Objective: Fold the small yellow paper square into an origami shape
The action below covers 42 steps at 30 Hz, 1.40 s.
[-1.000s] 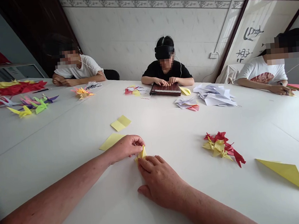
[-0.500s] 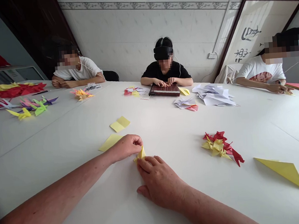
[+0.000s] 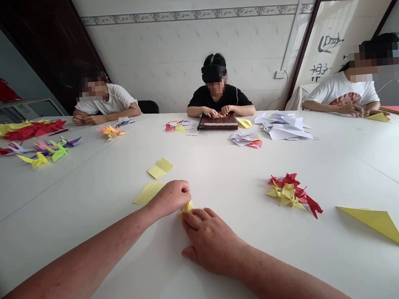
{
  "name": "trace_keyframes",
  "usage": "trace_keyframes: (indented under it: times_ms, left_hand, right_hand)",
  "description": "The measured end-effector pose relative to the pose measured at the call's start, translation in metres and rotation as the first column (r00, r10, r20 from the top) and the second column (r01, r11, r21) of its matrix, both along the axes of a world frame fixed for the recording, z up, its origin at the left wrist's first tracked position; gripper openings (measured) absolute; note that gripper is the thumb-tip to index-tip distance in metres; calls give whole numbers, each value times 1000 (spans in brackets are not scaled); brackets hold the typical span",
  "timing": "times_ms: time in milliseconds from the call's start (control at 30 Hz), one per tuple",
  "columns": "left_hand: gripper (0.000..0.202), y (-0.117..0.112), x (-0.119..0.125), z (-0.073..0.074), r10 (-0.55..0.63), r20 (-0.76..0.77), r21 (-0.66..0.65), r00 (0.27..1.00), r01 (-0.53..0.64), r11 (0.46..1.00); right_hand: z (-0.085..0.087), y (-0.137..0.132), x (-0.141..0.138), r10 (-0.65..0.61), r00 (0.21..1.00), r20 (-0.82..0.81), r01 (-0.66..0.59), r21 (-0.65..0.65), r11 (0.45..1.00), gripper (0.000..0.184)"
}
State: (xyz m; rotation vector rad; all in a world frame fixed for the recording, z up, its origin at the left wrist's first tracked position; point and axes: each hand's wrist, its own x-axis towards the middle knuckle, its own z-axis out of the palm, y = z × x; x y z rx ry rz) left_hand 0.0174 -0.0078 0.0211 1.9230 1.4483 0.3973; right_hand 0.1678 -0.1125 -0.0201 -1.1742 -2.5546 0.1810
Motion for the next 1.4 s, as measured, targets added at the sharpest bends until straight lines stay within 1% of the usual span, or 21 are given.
trace_keyframes:
  times_ms: [67,200,300,400,533,700,933,1133,1267,1400]
  left_hand:
    - [3,2,-4,-1,-28,33,-45,999,29,999]
    - [15,6,-17,-2,-99,113,-152,989,115,982]
    - [21,8,-24,-5,-125,158,-172,979,152,973]
    - [25,9,-25,-8,-129,176,-173,976,160,972]
    - [24,10,-23,-10,-131,190,-167,973,164,972]
    - [19,11,-22,-12,-117,198,-143,973,146,979]
    - [10,6,-18,-16,-79,213,-76,974,97,992]
    - [19,6,-22,-14,-115,236,-103,965,143,984]
    - [22,7,-24,-16,-152,248,-86,957,178,980]
    - [21,7,-21,-20,-127,213,-57,969,142,988]
  right_hand:
    - [-1,0,0,7,1000,1,-7,2,1000,53]
    - [-1,0,1,13,1000,-8,-13,-7,1000,51]
    - [-1,0,1,9,1000,-17,-10,-15,1000,51]
    - [-1,0,0,13,1000,-7,-13,-16,1000,52]
    - [2,0,0,14,1000,0,-14,-19,1000,52]
    - [5,0,0,16,1000,0,-16,-29,999,51]
    - [4,0,-1,21,1000,-10,-21,-33,999,50]
    - [6,1,-1,18,1000,-1,-18,-48,999,51]
    - [7,1,-1,14,1000,14,-13,-39,999,50]
    - [7,1,-2,16,1000,15,-16,-54,998,50]
